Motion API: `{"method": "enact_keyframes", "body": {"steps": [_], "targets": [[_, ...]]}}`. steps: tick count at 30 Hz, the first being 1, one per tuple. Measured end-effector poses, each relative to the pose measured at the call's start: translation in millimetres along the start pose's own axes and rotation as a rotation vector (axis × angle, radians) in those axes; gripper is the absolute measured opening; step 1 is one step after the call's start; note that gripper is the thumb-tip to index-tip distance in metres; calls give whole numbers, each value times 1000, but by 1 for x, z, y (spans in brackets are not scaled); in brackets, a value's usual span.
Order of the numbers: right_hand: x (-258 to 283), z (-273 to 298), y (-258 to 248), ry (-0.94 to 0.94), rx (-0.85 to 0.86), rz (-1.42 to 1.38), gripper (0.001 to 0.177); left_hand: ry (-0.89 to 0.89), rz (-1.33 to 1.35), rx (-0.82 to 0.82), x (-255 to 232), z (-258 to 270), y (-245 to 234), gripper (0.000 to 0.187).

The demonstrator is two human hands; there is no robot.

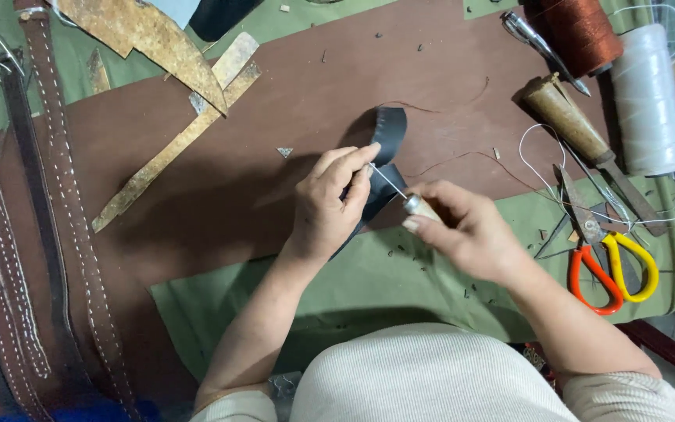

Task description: Hand-sewing a black leather strap by piercing holes with an awl and pulling thread through.

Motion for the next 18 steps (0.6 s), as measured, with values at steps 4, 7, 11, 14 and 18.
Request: {"method": "enact_keyframes", "body": {"steps": [4,7,11,14,18], "targets": [[19,10,8,-509,-174,674,39,75,-115,-111,3,3,-1,28],[1,9,9,14,-18,73,24,94,-115,-130,6,8,1,26],[-12,13,18,466,51,-669,24,103,-109,-148,10,10,4,28],[-18,20,20,557,75,-849,22,68,-67,-152,6,7,4,26],[-16,14,3,153,-57,-223,19,5,-34,-157,-2,5,-3,28]]}}
Point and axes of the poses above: each hand's wrist, its own z-axis away from the middle knuckle, its own y-axis out of the palm, x = y × z, the point moved 6 cm from there along -z, towards the middle knuckle, and after that the axes turned 13 degrees about -x, right-handed, at the moved point
